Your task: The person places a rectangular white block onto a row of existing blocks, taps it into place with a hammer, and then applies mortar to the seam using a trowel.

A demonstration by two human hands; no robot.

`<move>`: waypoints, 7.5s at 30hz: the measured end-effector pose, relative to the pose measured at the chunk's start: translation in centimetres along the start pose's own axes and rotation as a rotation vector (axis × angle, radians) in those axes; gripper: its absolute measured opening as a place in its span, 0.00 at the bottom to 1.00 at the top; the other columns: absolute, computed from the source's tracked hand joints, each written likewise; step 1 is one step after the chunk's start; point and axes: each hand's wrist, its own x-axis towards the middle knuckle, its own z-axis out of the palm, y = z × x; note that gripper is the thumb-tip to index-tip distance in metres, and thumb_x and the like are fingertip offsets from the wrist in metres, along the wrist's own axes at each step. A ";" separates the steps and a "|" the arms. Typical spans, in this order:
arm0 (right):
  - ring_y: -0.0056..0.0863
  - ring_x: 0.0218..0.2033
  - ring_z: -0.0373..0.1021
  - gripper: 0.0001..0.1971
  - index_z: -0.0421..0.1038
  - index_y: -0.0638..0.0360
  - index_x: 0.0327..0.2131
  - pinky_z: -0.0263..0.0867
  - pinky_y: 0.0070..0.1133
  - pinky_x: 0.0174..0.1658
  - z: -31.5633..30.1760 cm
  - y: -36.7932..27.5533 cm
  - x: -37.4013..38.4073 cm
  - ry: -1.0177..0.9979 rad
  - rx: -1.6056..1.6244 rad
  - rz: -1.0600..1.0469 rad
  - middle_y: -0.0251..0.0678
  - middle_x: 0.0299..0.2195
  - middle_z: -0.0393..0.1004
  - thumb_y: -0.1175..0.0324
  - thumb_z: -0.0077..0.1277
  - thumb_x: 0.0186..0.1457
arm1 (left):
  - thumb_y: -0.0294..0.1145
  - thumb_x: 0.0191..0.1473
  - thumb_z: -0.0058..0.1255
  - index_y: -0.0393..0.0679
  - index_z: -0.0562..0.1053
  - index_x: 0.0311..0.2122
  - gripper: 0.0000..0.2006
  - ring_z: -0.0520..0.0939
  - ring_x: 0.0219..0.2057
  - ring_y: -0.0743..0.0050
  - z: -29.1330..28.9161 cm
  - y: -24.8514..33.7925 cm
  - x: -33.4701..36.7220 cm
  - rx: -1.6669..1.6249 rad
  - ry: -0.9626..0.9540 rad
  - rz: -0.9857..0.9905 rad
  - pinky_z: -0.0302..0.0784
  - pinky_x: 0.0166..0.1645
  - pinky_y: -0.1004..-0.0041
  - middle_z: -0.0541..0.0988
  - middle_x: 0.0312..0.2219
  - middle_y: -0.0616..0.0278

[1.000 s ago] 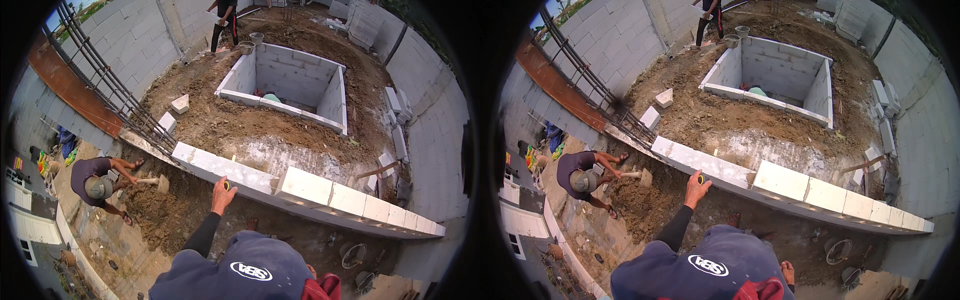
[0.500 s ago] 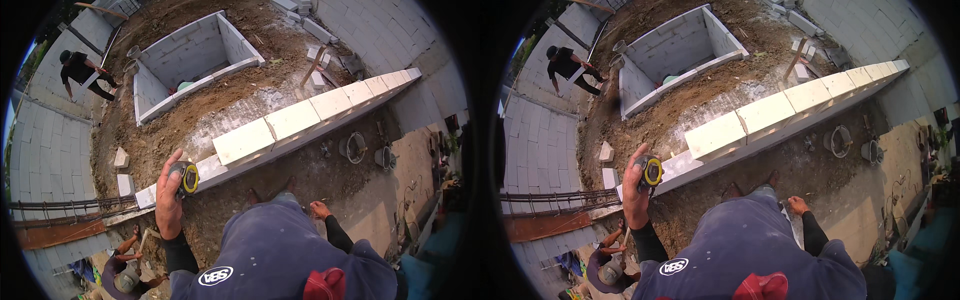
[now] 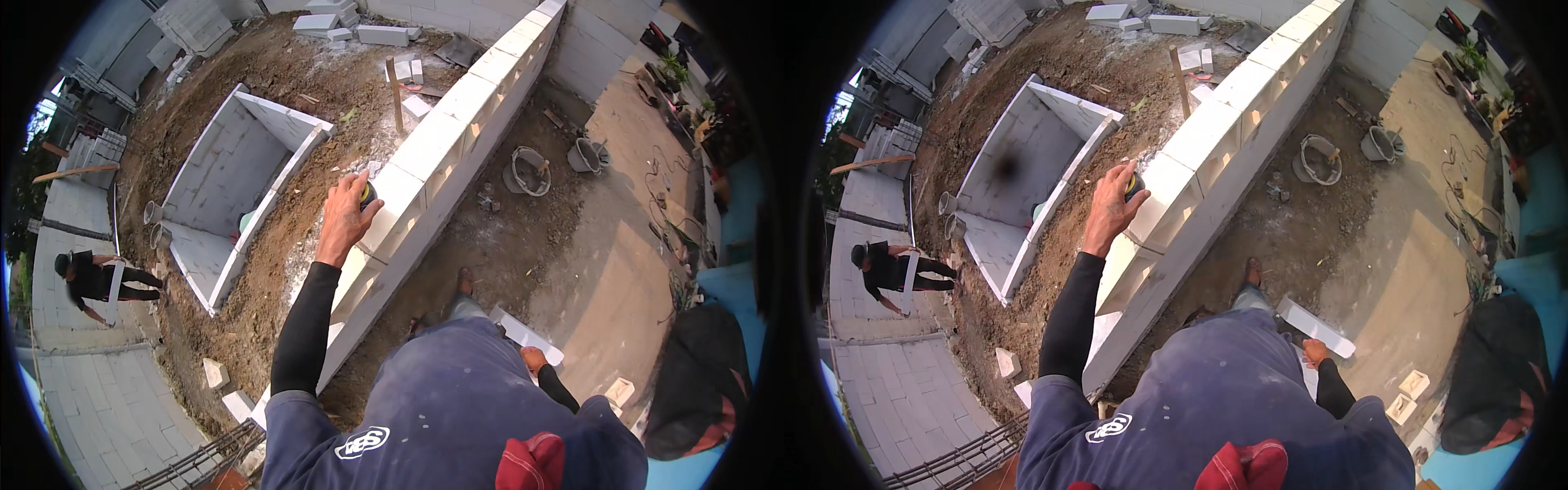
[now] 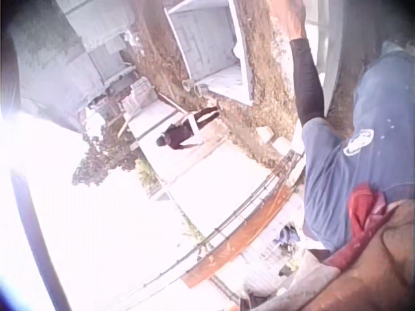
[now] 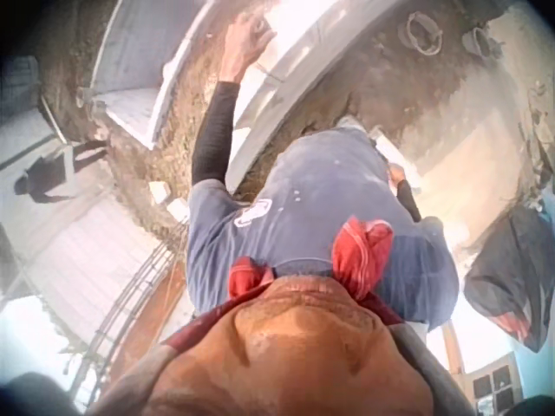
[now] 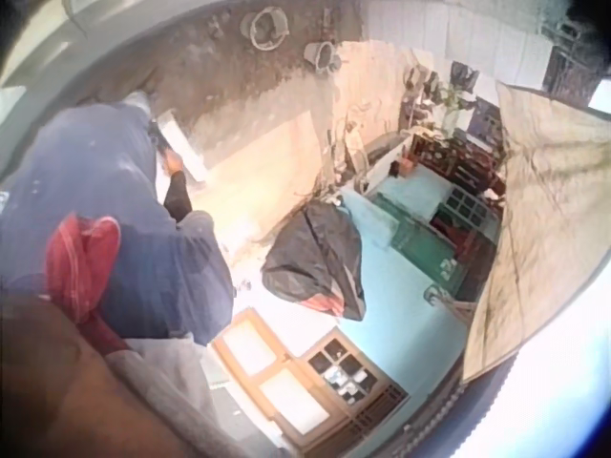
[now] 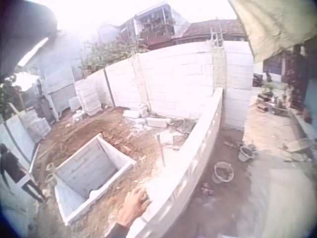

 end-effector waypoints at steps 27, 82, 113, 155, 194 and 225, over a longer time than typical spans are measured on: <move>0.34 0.34 0.74 0.28 0.72 0.60 0.50 0.71 0.34 0.34 -3.0 -10.3 -0.1 -0.042 -0.215 0.037 0.37 0.44 0.75 0.44 0.45 0.63 | 0.32 0.58 0.58 0.37 0.76 0.50 0.16 0.81 0.49 0.61 1.3 14.9 -11.3 -0.815 -0.489 -0.249 0.72 0.54 0.71 0.81 0.46 0.46; 0.41 0.48 0.72 0.32 0.61 0.46 0.62 0.68 0.44 0.47 -13.8 -11.7 3.8 -0.171 0.141 0.044 0.34 0.54 0.69 0.44 0.49 0.59 | 0.49 0.63 0.51 0.39 0.79 0.40 0.20 0.74 0.29 0.84 19.8 14.8 -8.0 -0.938 -0.799 -1.036 0.69 0.38 0.77 0.78 0.27 0.71; 0.39 0.44 0.75 0.28 0.72 0.57 0.52 0.70 0.33 0.45 -24.6 -14.0 8.3 0.140 -0.236 -0.185 0.46 0.41 0.79 0.43 0.46 0.62 | 0.66 0.56 0.50 0.38 0.62 0.65 0.43 0.74 0.58 0.62 33.9 13.1 -22.1 -1.425 -0.521 -1.855 0.70 0.60 0.64 0.66 0.64 0.56; 0.30 0.40 0.68 0.25 0.58 0.58 0.60 0.64 0.32 0.46 -32.4 -62.0 56.2 0.090 0.634 -0.176 0.39 0.41 0.67 0.59 0.50 0.64 | 0.55 0.64 0.38 0.32 0.73 0.54 0.32 0.77 0.53 0.47 40.3 34.6 -8.5 -0.431 -0.838 -1.687 0.69 0.58 0.64 0.78 0.50 0.38; 0.44 0.42 0.72 0.14 0.65 0.63 0.45 0.73 0.40 0.52 10.8 -31.5 37.4 -0.580 0.564 0.072 0.43 0.37 0.70 0.66 0.54 0.60 | 0.63 0.58 0.47 0.36 0.59 0.67 0.44 0.68 0.64 0.54 29.3 36.1 -50.0 -0.947 0.105 -2.179 0.61 0.66 0.67 0.67 0.62 0.43; 0.30 0.40 0.66 0.12 0.69 0.57 0.43 0.68 0.30 0.45 16.7 -24.1 29.3 -0.169 0.565 -0.215 0.36 0.40 0.66 0.65 0.53 0.57 | 0.54 0.62 0.50 0.45 0.58 0.68 0.35 0.71 0.61 0.51 14.0 9.8 -70.8 -0.851 -0.315 -2.092 0.67 0.61 0.55 0.68 0.62 0.54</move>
